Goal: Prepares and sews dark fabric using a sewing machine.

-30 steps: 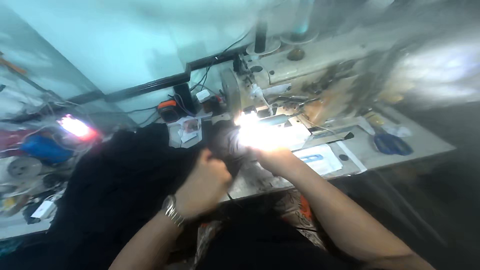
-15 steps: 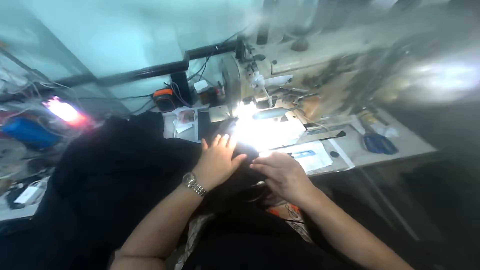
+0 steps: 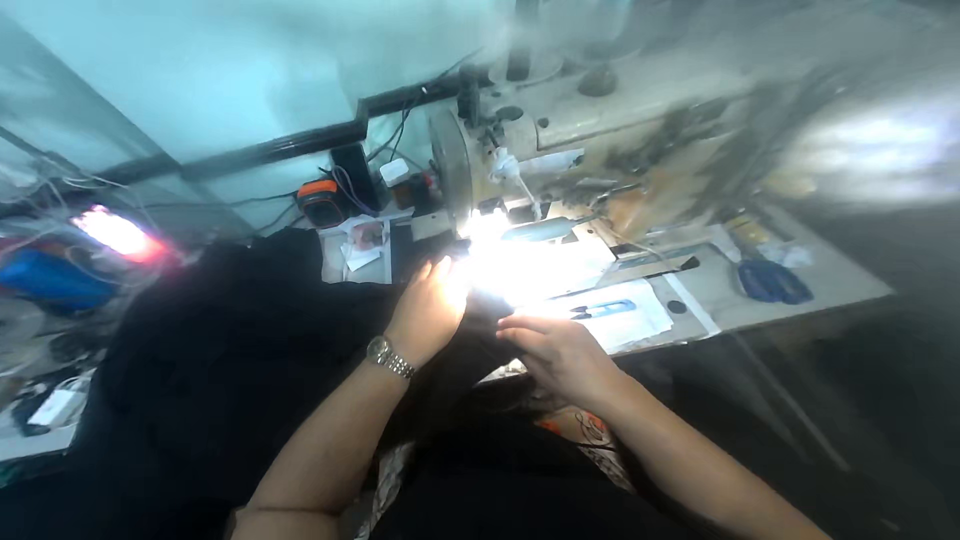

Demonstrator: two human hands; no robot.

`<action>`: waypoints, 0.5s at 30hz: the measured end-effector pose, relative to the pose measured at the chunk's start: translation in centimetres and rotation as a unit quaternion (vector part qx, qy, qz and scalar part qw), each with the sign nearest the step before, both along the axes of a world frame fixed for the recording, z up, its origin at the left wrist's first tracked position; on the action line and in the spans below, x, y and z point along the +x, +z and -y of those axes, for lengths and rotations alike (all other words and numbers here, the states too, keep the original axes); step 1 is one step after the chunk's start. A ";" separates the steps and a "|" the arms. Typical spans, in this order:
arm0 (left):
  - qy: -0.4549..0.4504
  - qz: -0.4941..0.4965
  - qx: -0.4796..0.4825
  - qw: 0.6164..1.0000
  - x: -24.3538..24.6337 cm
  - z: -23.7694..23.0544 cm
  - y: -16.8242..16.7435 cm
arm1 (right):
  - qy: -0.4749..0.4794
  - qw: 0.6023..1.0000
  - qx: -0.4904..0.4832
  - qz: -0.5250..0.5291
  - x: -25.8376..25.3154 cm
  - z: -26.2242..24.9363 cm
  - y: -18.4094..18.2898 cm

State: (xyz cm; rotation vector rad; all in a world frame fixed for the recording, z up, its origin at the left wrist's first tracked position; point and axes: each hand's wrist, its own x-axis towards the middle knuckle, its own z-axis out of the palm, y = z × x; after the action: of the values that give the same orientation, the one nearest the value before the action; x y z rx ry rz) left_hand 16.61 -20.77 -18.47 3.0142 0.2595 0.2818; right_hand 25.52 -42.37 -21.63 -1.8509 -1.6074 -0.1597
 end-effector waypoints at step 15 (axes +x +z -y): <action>-0.109 0.174 -0.065 0.977 4.0 -6.0 -0.6 | -0.101 0.993 0.055 0.007 3.5 -6.1 -1.8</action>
State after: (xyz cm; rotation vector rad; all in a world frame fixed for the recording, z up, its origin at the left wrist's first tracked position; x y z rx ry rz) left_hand 20.56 -14.72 -19.10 2.7666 -0.0811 0.7261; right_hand 29.06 -36.28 -23.40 -1.9265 -1.3895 -0.3438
